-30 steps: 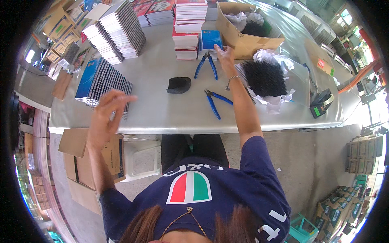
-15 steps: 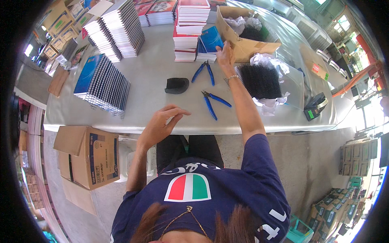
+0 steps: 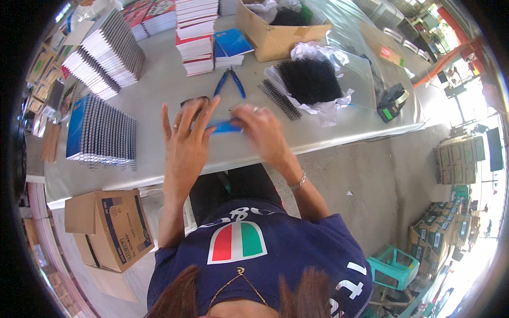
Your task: The person repeatedly picks up a blue spiral notebook and a metal spiral coil, inserts the coil through the punched holes, and uses pliers to close the ends. The finished notebooks are stacked on the table. The person also handles a black plastic holder and additional coils during the process.
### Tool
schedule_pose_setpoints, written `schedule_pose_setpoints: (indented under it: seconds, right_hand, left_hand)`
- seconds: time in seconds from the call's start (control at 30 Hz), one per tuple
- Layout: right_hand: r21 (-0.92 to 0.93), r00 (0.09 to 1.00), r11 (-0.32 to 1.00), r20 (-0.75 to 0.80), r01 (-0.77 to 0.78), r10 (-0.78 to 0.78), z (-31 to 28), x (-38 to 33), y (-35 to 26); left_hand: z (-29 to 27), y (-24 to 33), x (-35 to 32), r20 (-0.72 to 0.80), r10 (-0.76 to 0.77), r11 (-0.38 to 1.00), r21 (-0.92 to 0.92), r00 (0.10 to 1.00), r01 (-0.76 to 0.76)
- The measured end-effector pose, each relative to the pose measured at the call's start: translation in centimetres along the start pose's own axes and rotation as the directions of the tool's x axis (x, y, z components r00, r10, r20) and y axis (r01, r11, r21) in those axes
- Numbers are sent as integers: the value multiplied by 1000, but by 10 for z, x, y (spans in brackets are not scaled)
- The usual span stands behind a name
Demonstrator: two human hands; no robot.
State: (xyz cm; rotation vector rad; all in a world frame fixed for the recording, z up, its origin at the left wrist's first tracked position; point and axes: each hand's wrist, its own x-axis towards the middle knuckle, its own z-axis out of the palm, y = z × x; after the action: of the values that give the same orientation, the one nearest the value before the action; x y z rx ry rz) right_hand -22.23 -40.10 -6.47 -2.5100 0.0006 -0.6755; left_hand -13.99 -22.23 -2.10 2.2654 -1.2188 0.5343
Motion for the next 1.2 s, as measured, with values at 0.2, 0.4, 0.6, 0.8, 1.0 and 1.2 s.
schedule_pose_setpoints:
  seconds: [0.2,0.4,0.6,0.8,1.0,1.2]
  right_hand:
    - [79,949,955,-114,-287,295,-16,-18,27]
    - [-257,804,780,-368,-571,467,-1,-55,102]
    - [-147,884,904,-321,-401,340,13,-49,103]
    - [16,786,826,-298,-564,542,8,-47,105]
    - [25,750,868,-491,-495,442,7,-47,114]
    - [-66,775,834,-416,-547,475,4,-41,97]
  left_hand:
    - [4,-24,-25,190,-72,994,-71,979,87]
    - [7,-49,-56,192,-214,974,119,958,194]
    - [22,-49,-73,206,-273,959,129,939,251]
    - [39,-40,-81,76,-288,945,182,955,271]
    - [54,-30,-76,5,-407,905,135,913,403]
    - [68,-35,-76,-76,-439,894,55,895,444]
